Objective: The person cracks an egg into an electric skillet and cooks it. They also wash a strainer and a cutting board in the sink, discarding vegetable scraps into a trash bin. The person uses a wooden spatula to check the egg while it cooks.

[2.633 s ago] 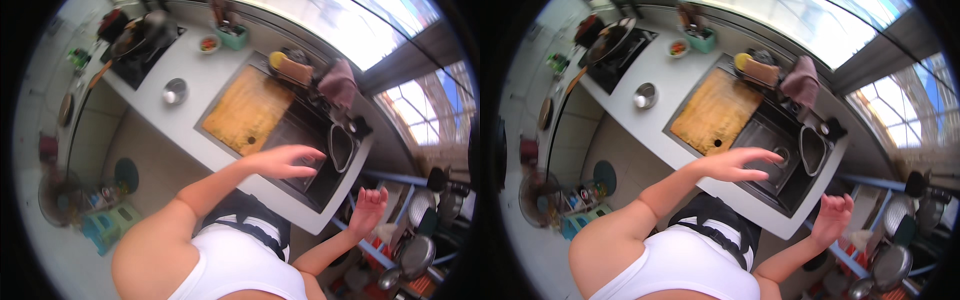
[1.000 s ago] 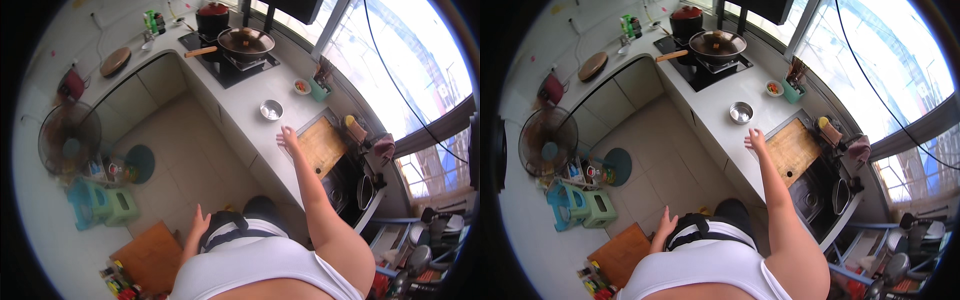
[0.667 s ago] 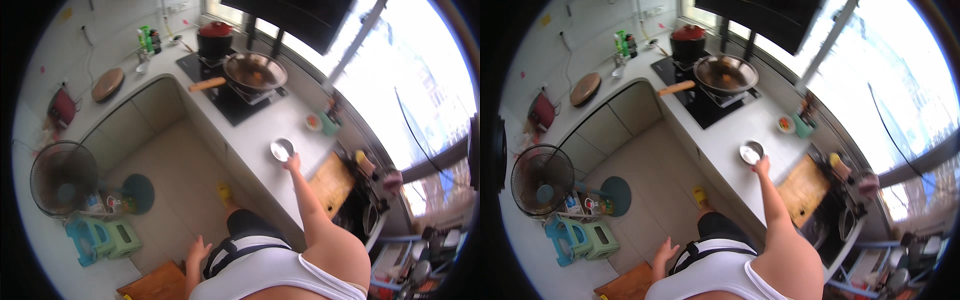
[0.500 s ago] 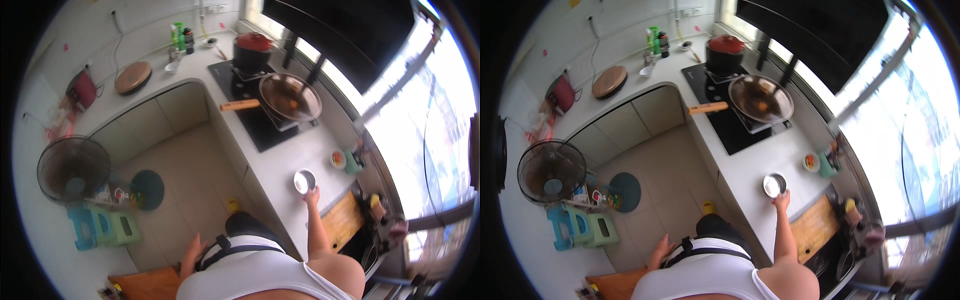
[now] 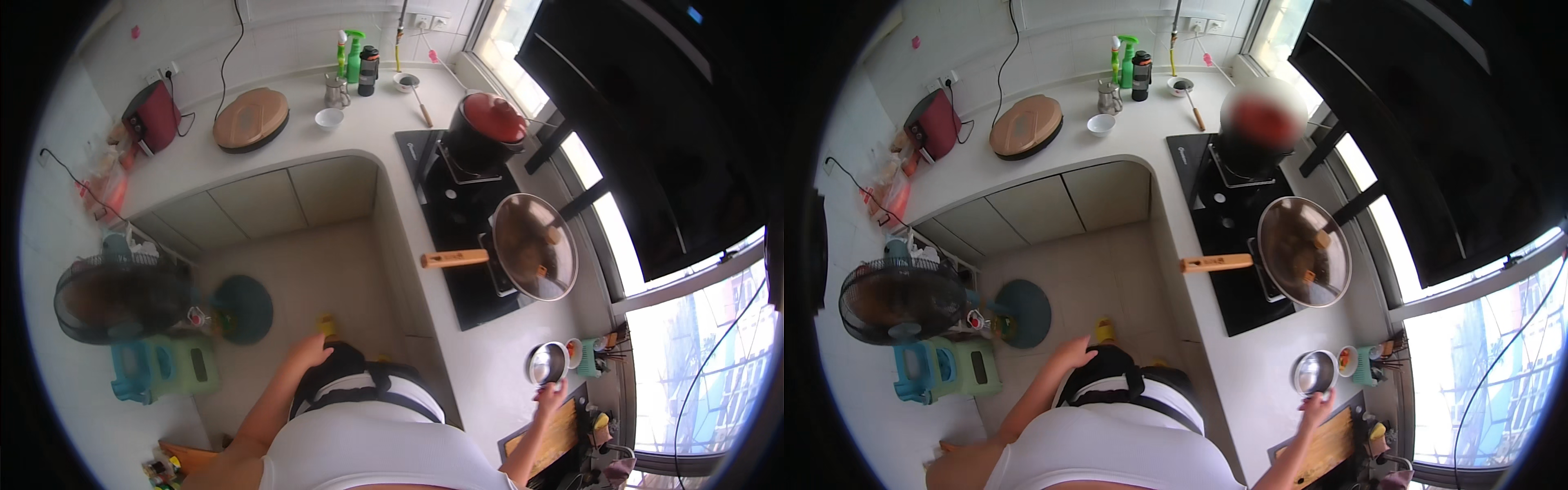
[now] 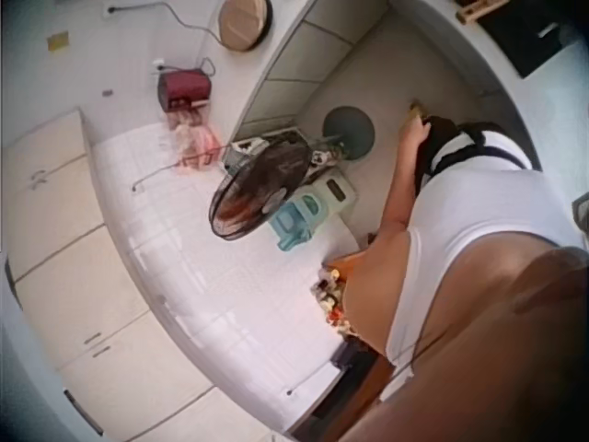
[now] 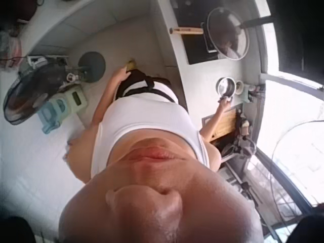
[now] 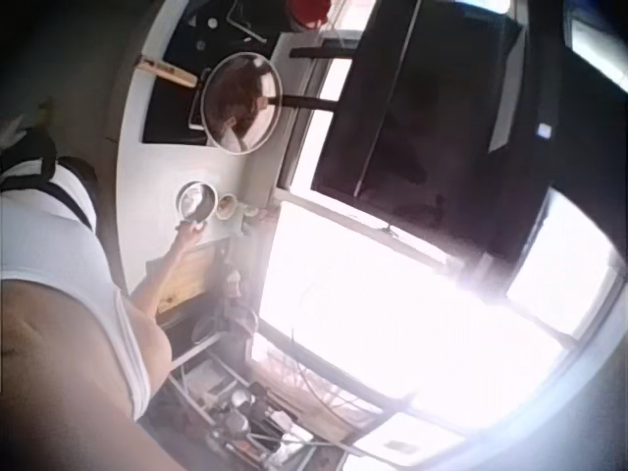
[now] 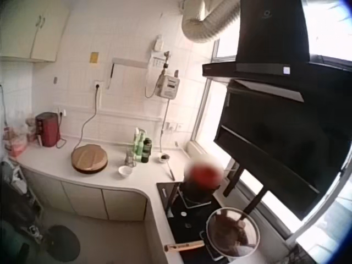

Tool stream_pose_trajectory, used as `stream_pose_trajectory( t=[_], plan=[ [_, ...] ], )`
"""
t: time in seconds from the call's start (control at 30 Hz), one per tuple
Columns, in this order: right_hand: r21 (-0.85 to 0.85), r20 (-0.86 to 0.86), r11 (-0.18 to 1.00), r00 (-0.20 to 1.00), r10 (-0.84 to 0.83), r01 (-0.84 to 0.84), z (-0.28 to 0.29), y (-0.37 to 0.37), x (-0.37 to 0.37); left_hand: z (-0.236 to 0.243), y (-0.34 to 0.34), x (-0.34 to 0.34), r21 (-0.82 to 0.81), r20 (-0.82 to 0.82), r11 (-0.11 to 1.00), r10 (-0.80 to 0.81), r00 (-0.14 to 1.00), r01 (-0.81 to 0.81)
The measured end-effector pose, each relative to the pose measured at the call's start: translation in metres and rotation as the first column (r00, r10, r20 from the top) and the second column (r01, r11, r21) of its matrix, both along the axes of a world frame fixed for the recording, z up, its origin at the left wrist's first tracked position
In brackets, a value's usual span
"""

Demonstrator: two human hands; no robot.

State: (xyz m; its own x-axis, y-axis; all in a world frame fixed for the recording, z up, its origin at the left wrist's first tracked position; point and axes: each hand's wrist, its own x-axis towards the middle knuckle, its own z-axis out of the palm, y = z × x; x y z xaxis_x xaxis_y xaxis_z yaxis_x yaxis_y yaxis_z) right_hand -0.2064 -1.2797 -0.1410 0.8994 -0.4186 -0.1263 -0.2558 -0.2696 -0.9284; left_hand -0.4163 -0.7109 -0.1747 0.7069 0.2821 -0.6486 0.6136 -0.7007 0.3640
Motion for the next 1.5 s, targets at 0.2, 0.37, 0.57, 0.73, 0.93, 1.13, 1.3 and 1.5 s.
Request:
stream_pose_trajectory(
  t=[0.2, 0.37, 0.57, 0.73, 0.93, 1.13, 1.3, 1.5],
  plan=[
    [-0.001, 0.161, 0.992, 0.979, 0.122, -0.124, 0.118, 0.112, 0.040, -0.012, 0.107, 0.032, 0.145, 0.177, 0.989, -0.061, 0.982, 0.035],
    [-0.021, 0.173, 0.948, 0.933, 0.315, -0.317, 0.168, 0.232, 0.096, -0.002, 0.176, 0.039, 0.197, 0.234, 0.980, -0.055, 0.971, 0.008],
    [-0.057, 0.162, 0.874, 0.859, 0.486, -0.483, 0.181, 0.405, 0.182, 0.029, 0.228, 0.043, 0.007, 0.007, 1.000, 0.028, 1.000, -0.028],
    [0.261, 0.132, 0.790, 0.831, 0.540, -0.555, 0.137, 0.545, 0.264, 0.019, 0.257, 0.039, -0.046, 0.114, 0.984, 0.176, 0.978, -0.172],
    [0.428, 0.153, 0.763, 0.871, 0.468, -0.485, 0.066, 0.705, 0.346, 0.012, 0.307, 0.072, -0.109, 0.120, 0.916, 0.398, 0.909, -0.387],
    [0.399, 0.168, 0.713, 0.810, 0.562, -0.577, -0.029, 0.818, 0.413, 0.051, 0.396, 0.180, 0.063, 0.509, 0.826, 0.456, 0.730, -0.560],
    [0.357, -0.030, 0.770, 0.818, 0.575, -0.528, -0.093, 0.872, 0.449, 0.047, 0.471, 0.248, 0.320, 0.659, 0.713, 0.305, 0.687, -0.624],
    [0.285, -0.116, 0.833, 0.846, 0.520, -0.474, -0.166, 0.877, 0.494, 0.040, 0.512, 0.281, 0.516, 0.595, 0.609, 0.251, 0.763, -0.603]
  ],
)
